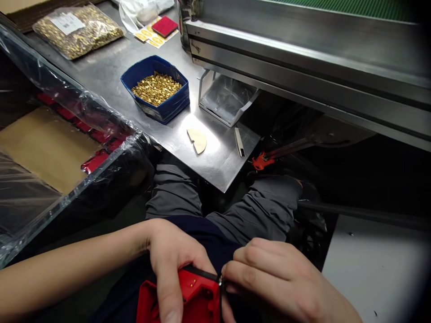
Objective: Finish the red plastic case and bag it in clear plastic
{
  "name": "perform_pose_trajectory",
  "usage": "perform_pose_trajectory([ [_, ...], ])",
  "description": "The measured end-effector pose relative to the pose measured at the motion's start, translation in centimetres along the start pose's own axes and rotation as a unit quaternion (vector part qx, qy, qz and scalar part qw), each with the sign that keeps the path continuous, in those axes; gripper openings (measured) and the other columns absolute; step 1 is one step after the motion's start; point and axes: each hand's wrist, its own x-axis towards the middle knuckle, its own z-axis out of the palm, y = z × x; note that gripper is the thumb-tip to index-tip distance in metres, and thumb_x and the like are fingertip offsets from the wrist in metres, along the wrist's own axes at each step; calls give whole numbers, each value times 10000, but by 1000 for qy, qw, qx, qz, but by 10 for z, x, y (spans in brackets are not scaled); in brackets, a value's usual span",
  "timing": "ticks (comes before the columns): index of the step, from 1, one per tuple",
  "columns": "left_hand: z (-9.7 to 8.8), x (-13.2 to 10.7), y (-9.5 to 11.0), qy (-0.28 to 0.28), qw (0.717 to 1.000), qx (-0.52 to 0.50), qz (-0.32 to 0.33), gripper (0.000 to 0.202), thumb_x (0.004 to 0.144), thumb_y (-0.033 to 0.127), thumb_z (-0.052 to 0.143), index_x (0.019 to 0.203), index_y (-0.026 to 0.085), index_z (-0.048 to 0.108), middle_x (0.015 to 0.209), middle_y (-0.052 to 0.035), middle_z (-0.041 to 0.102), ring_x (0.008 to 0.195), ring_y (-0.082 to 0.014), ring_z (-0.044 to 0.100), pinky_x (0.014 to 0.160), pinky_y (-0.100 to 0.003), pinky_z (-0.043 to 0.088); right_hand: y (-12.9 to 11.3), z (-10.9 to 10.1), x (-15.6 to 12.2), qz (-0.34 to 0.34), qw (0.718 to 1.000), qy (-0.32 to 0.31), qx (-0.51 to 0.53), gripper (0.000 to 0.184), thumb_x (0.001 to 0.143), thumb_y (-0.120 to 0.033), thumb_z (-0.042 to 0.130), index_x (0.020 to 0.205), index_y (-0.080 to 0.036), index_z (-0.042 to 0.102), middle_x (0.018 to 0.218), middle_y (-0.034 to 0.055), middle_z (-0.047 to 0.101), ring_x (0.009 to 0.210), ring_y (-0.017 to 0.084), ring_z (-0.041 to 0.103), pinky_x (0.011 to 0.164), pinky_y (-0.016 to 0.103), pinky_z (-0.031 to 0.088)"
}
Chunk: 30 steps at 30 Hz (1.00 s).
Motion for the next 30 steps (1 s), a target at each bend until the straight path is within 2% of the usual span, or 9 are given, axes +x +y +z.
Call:
perform_pose_trajectory([
  [4,3,-2,6,-4,1000,7,2,1140,351,-58,885,1420,149,550,1009,6,726,796,-199,691,839,-254,576,4,4,-2,-16,1000,3,5,191,1034,-194,520,1150,-118,650,831,46,617,728,156,522,639,296,395],
  [9,4,-5,2,8,999,13,35,1067,430,77,920,1424,113,531,949,-31,735,828,-244,717,816,-273,576,9,8,0,-8,1000,20,2,202,1033,-199,514,1152,-128,661,839,47,635,732,153,538,644,289,410],
  [12,6,-6,2,12,1000,-2,27,1078,415,111,926,1420,100,535,967,-39,735,847,-243,712,809,-260,571,28,5,-1,-15,995,-7,99,176,1016,-206,555,1100,-141,696,897,63,683,786,145,603,688,260,460],
  [15,8,-9,4,32,999,-18,5,1086,395,121,925,1412,94,547,1014,-43,728,919,-245,701,857,-251,553,57,5,-12,6,967,-47,251,140,962,-263,668,953,-144,741,870,63,713,805,142,656,734,233,505],
  [19,6,-11,3,33,999,-27,-8,1148,349,95,921,1426,88,526,1038,-43,724,962,-255,695,886,-263,545,84,20,-28,141,937,35,316,177,899,-328,744,920,-152,742,856,40,668,758,132,614,689,233,493],
  [23,2,-14,-1,32,999,-14,19,1154,337,107,937,1420,86,538,1008,-50,751,905,-251,716,816,-254,562,97,41,-26,278,904,118,303,202,963,-339,636,1094,-188,663,828,-17,592,714,109,595,668,220,509],
  [26,4,-15,-5,59,996,-34,58,1127,361,188,950,1409,72,552,1018,-76,774,904,-262,740,745,-241,576,110,54,-12,313,897,185,251,249,978,-367,573,1153,-194,607,873,-14,587,736,120,632,697,249,564],
  [30,16,-15,-12,161,969,-106,152,1063,454,354,934,1398,45,556,1187,-148,738,1057,-299,725,869,-289,570,125,70,12,319,892,270,174,297,1002,-420,493,1204,-204,519,977,29,618,788,140,652,695,265,583],
])
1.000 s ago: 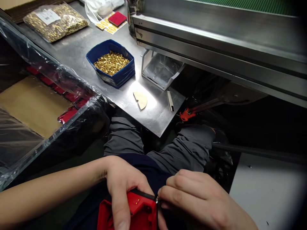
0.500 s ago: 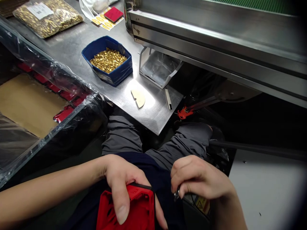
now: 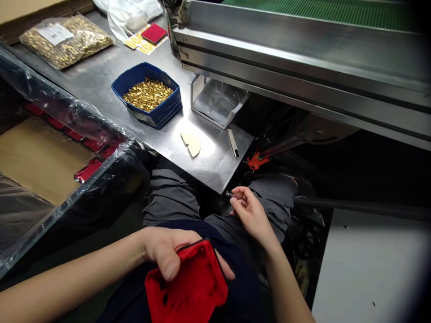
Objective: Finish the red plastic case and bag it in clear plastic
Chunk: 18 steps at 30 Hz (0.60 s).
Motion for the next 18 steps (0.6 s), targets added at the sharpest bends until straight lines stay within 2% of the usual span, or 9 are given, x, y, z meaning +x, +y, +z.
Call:
perform_pose_trajectory([
  [2,4,-3,-6,35,998,-17,50,1099,477,419,945,1428,68,521,1263,-184,700,1125,-338,698,954,-375,549,2,13,10,-23,997,57,-37,326,1010,-437,468,1243,-208,477,1044,60,634,872,161,655,765,284,568],
  [4,6,-5,-13,55,995,-11,77,1139,471,419,967,1454,98,489,1323,-201,665,1229,-362,637,1029,-424,501,4,24,19,-39,992,84,-84,301,983,-422,516,1191,-204,510,984,57,657,848,177,655,791,295,534],
  [7,6,-10,-21,76,994,15,82,1174,426,329,991,1459,114,477,1377,-197,631,1316,-347,569,1070,-391,459,11,34,30,-44,984,83,-150,219,936,-382,580,1066,-207,560,800,19,653,715,187,647,722,279,479],
  [12,7,-13,-26,90,991,-14,99,1206,374,271,1008,1447,100,485,1357,-184,641,1271,-308,605,1055,-326,468,17,33,31,-37,976,81,-196,202,975,-374,522,1087,-206,520,806,28,669,700,194,655,671,260,428],
  [15,8,-12,-27,84,987,-9,135,1147,459,386,995,1446,95,489,1366,-189,633,1244,-288,623,1035,-293,481,17,28,32,-29,978,60,-196,165,971,-344,533,1075,-218,513,796,16,677,659,187,651,645,256,412],
  [18,10,-12,-27,127,978,25,164,1157,545,603,915,1474,95,448,1365,-235,621,1282,-353,589,1067,-393,470,14,21,34,-16,982,44,-184,147,952,-310,559,1060,-214,526,769,17,674,639,191,643,627,262,409],
])
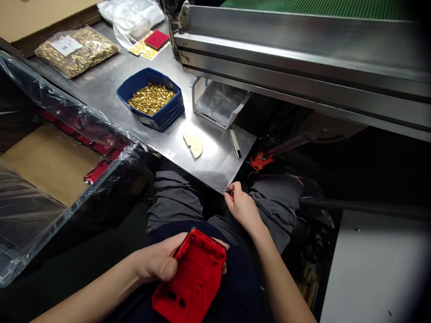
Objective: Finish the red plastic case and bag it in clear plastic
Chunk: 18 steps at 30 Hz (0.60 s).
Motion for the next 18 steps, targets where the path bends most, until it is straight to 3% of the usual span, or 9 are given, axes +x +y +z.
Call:
perform_pose_trajectory([
  [4,5,-3,2,43,998,38,-11,1118,624,682,833,1492,118,410,1345,-266,628,1286,-403,579,1053,-488,472,-10,-18,-10,-3,998,-22,52,126,964,-340,571,1032,-235,584,786,-1,672,667,173,643,628,254,454],
  [7,9,-4,3,73,995,70,-7,1058,633,694,820,1447,113,472,1335,-256,636,1273,-409,585,1027,-472,492,-25,-34,-34,-12,991,-2,132,219,997,-427,545,1114,-260,626,910,1,681,763,154,659,708,241,513],
  [10,15,-2,6,106,991,84,-5,972,653,692,808,1392,124,532,1292,-223,657,1207,-392,627,966,-434,525,-44,-46,-64,1,976,4,216,254,986,-441,577,1171,-281,648,929,-5,688,709,132,643,673,226,526],
  [14,30,3,13,118,986,114,-2,902,646,668,828,1316,117,582,1080,-151,701,990,-305,682,901,-391,526,-69,-50,-98,-6,978,-25,208,218,969,-388,602,1158,-281,616,861,-18,683,673,124,633,613,203,528],
  [18,48,6,17,113,988,105,10,851,699,604,827,1363,147,552,1039,-120,683,982,-285,644,892,-391,505,-91,-44,-116,-57,986,11,156,156,921,-325,662,1044,-261,590,698,-62,642,532,94,588,512,176,496],
])
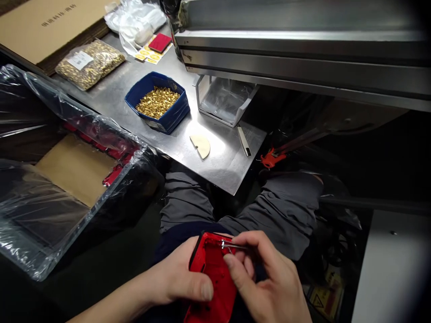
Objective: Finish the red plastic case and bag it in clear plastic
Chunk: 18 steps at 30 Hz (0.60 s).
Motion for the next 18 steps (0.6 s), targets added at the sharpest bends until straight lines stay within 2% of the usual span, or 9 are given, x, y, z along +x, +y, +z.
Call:
perform_pose_trajectory([
  [5,12,-2,3,-3,999,10,49,749,746,494,836,1376,202,554,1170,-122,647,1053,-276,626,878,-349,472,-10,15,-4,-72,995,28,-66,119,903,-246,667,980,-248,576,692,-58,647,557,105,633,497,202,479],
  [10,19,-2,4,9,998,-25,56,653,762,428,842,1326,212,594,1168,-120,648,1060,-276,630,905,-373,472,-11,22,-5,-83,993,47,-68,127,891,-233,678,975,-240,584,697,-53,650,573,107,645,508,210,478],
  [15,17,-4,-3,39,996,-42,66,686,750,380,864,1349,280,546,1143,-82,653,1021,-250,645,916,-380,473,-11,24,-6,-93,992,54,-67,120,891,-218,679,973,-236,593,696,-50,644,568,105,635,524,217,470],
  [18,17,-5,-4,51,996,-34,60,701,744,403,864,1351,276,537,1121,-82,645,987,-245,638,903,-389,475,-11,24,-6,-99,992,52,-63,120,890,-192,675,966,-232,590,683,-50,629,567,105,629,525,214,460],
])
